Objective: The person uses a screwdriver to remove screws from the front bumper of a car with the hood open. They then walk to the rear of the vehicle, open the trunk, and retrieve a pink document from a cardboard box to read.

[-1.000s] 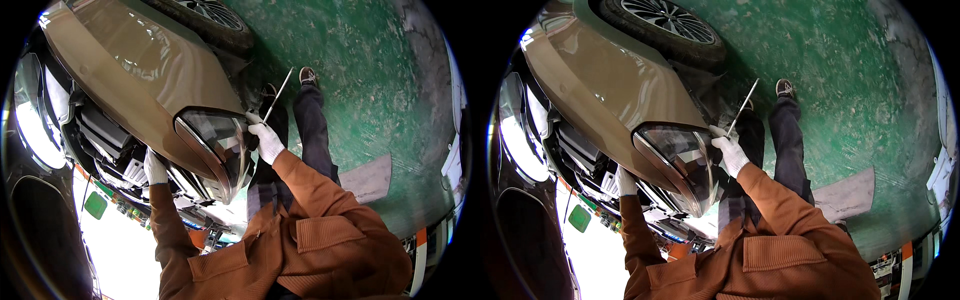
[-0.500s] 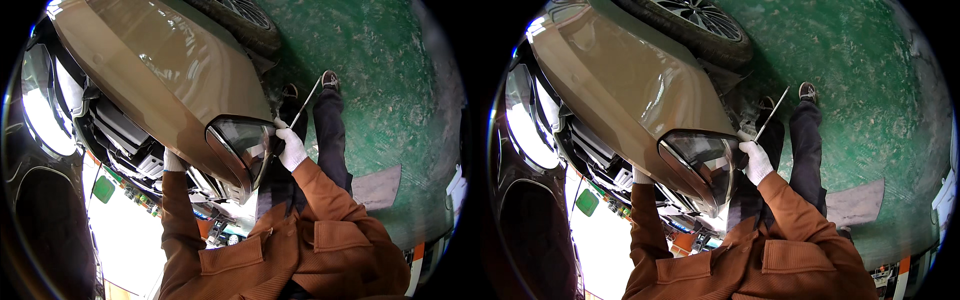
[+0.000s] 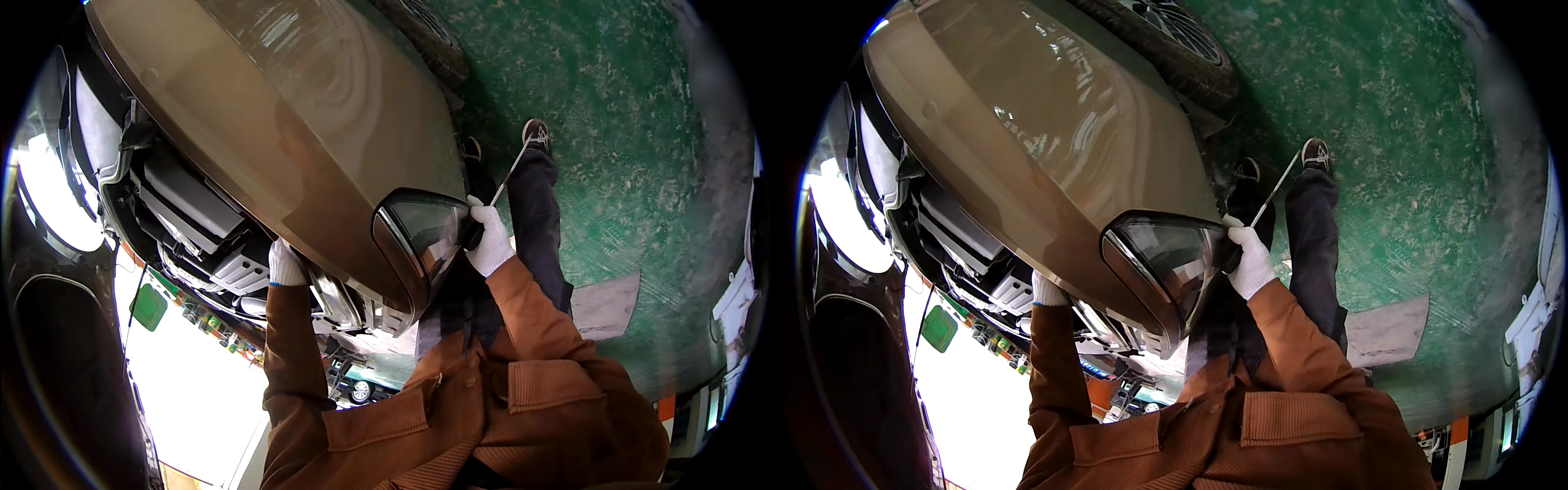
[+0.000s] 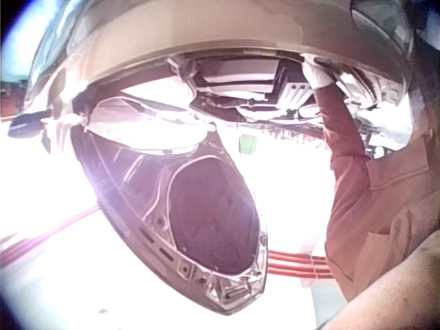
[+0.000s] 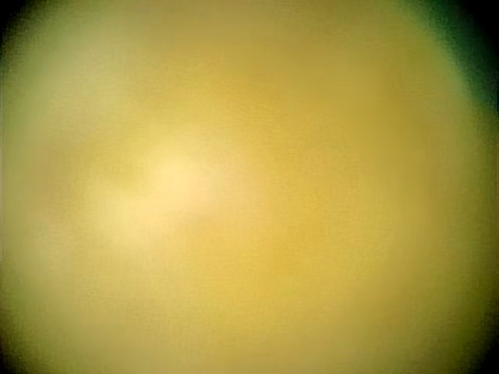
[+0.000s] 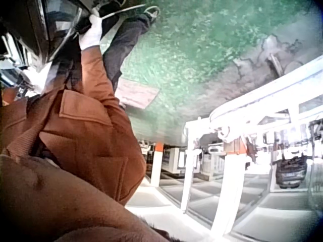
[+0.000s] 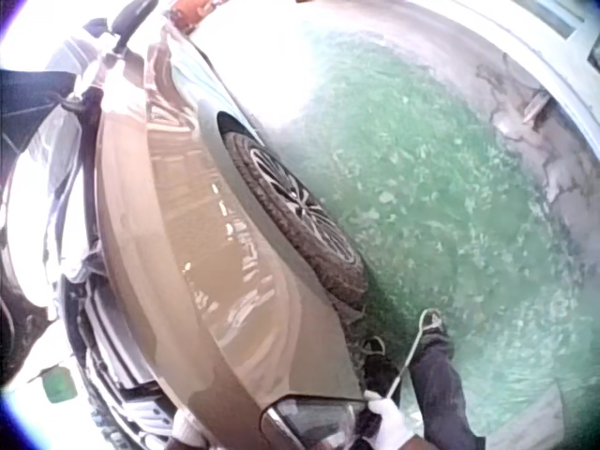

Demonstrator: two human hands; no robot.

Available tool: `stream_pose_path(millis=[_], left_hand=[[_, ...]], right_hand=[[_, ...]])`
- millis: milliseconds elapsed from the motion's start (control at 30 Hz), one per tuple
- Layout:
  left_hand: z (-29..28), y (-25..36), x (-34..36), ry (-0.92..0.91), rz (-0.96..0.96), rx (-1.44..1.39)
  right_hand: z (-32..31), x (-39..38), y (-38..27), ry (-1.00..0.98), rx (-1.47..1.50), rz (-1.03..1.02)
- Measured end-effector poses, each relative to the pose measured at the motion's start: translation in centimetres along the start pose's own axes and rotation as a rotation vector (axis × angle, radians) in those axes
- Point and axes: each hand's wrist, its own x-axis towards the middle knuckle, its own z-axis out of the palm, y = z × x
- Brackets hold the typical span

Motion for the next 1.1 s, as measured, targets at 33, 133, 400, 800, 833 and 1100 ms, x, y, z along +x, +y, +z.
stream_pose_path(millis=[33,133,400,800,833,1100], left_hand=[[0.0,-0.2,0.1,-0.001,0.010,-0.002],[0.0,-0.4,0.4,-0.002,0.034,0.003],[1.8,0.2,-0.8,0.063,0.170,0.053],[3.2,0.3,-4.0,0.183,0.269,0.135],[3.0,0.0,-4.2,0.184,0.265,0.127],[2.4,-0.3,-2.1,0.142,0.190,0.056]], right_hand=[[-0.9,0.4,-0.1,-0.055,-0.014,0.014],[-2.2,1.6,0.2,-0.126,-0.043,0.057],[-9.3,4.7,3.9,-0.335,-0.647,-0.025],[-11.0,3.4,5.0,-0.491,-1.417,-0.314],[-10.8,3.2,5.1,-0.497,-1.402,-0.341],[-9.7,2.7,4.3,-0.467,-1.432,-0.303]])
